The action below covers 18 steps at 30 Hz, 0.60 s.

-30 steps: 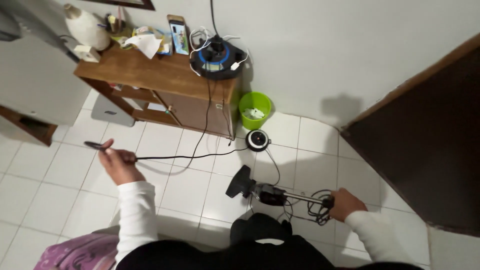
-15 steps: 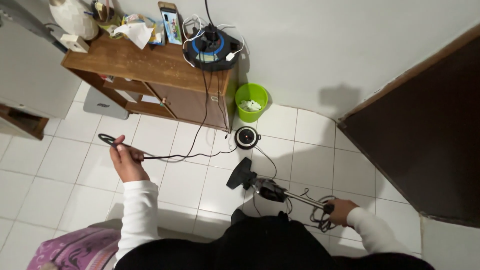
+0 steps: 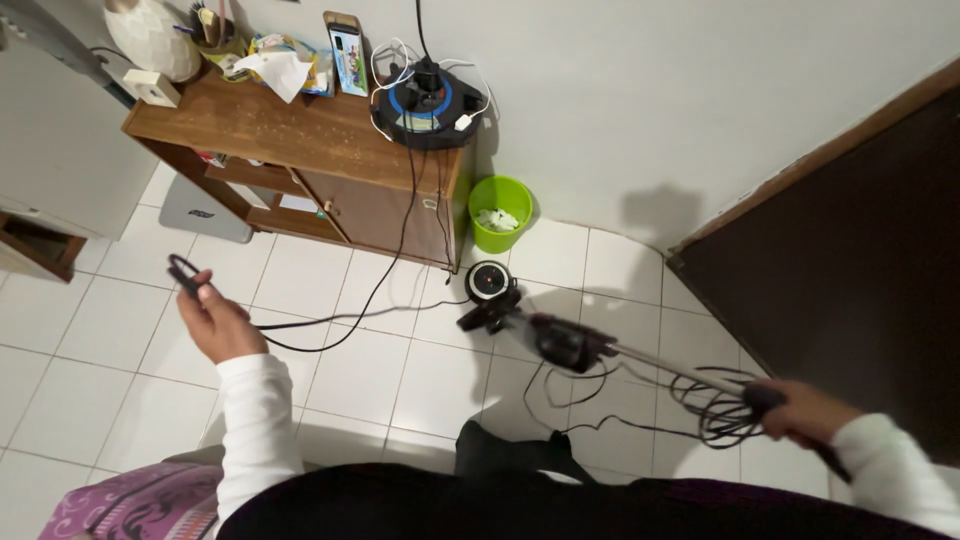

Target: The person uses a handheld vacuum cleaner to clean the tiled floor in a bedroom. They move the vacuum back and forth along the edges of the bed and near a wooden cabinet, occasionally adjusting the power cord to avoid tangling.

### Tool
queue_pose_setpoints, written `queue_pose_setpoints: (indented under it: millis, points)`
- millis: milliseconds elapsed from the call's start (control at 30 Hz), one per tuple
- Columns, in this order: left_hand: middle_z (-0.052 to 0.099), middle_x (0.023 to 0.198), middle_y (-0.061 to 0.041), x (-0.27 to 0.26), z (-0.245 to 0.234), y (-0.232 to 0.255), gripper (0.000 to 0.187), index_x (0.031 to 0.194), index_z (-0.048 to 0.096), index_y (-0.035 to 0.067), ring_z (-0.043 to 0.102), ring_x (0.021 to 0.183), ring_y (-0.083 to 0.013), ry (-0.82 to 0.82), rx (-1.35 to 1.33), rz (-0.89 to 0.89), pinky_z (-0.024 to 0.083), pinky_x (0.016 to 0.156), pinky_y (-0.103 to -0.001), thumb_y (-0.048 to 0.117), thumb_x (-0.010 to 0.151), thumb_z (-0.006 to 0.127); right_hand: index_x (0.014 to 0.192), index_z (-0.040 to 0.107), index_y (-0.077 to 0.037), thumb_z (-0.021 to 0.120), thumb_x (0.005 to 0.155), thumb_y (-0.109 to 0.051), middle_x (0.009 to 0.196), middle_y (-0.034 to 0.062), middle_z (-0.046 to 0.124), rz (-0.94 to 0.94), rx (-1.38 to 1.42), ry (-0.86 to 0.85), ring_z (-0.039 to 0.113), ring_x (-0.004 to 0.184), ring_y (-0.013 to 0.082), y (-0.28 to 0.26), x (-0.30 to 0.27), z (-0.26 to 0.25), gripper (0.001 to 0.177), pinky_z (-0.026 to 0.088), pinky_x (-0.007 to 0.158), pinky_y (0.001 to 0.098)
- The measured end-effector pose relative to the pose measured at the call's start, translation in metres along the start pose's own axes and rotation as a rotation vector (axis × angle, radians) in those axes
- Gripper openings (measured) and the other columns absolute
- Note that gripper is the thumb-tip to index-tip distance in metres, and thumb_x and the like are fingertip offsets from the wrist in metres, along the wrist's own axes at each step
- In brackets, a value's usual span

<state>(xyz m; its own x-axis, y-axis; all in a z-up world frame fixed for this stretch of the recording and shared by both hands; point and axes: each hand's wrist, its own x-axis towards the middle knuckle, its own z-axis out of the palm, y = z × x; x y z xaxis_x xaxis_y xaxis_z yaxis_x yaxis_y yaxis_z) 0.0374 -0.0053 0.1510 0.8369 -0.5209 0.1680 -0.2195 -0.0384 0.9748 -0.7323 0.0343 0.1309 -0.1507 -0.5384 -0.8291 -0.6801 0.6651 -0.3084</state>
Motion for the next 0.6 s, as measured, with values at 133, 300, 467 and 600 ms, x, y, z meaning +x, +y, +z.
queue_pose_setpoints:
  millis: [133, 300, 467, 600]
  points:
    - [0.067, 0.117, -0.009, 0.011, 0.034, -0.06, 0.026, 0.12, 0.063, 0.016, 0.06, 0.105, -0.0253, -0.079, 0.155, 0.228, 0.045, 0.091, -0.039, 0.031, 0.107, 0.045, 0.142, 0.068, -0.008, 0.074, 0.062, 0.013, 0.068, 0.0315, 0.071, 0.039, 0.048, 0.054, 0.049, 0.042, 0.0282, 0.019, -0.006, -0.03, 0.084, 0.031, 0.034, 0.0344]
    - [0.074, 0.11, -0.003, -0.038, 0.111, -0.08, 0.026, 0.114, 0.069, 0.023, 0.067, 0.104, -0.0215, -0.358, 0.147, 0.04, 0.047, 0.095, -0.034, 0.03, 0.104, 0.047, 0.134, 0.071, -0.003, 0.071, 0.064, 0.018, 0.059, 0.0271, 0.057, 0.006, 0.216, 0.128, 0.042, 0.042, 0.0293, 0.011, -0.008, -0.018, 0.073, 0.028, 0.037, 0.0384]
    - [0.074, 0.113, -0.004, -0.056, 0.116, -0.056, 0.033, 0.116, 0.072, 0.023, 0.065, 0.107, -0.0251, -0.44, 0.236, 0.004, 0.047, 0.095, -0.036, 0.037, 0.1, 0.048, 0.119, 0.071, 0.009, 0.066, 0.063, 0.021, 0.057, 0.0282, 0.052, -0.006, 0.428, 0.155, 0.043, 0.041, 0.031, 0.042, 0.019, 0.016, 0.058, 0.027, 0.034, 0.0397]
    - [0.074, 0.111, 0.001, -0.052, 0.108, -0.062, 0.032, 0.113, 0.073, 0.023, 0.064, 0.107, -0.0176, -0.465, 0.201, -0.023, 0.045, 0.098, -0.031, 0.034, 0.099, 0.047, 0.127, 0.066, 0.009, 0.063, 0.067, 0.024, 0.063, 0.0323, 0.054, 0.046, 0.577, 0.118, 0.042, 0.043, 0.0336, 0.082, 0.016, 0.013, 0.062, 0.028, 0.035, 0.0403]
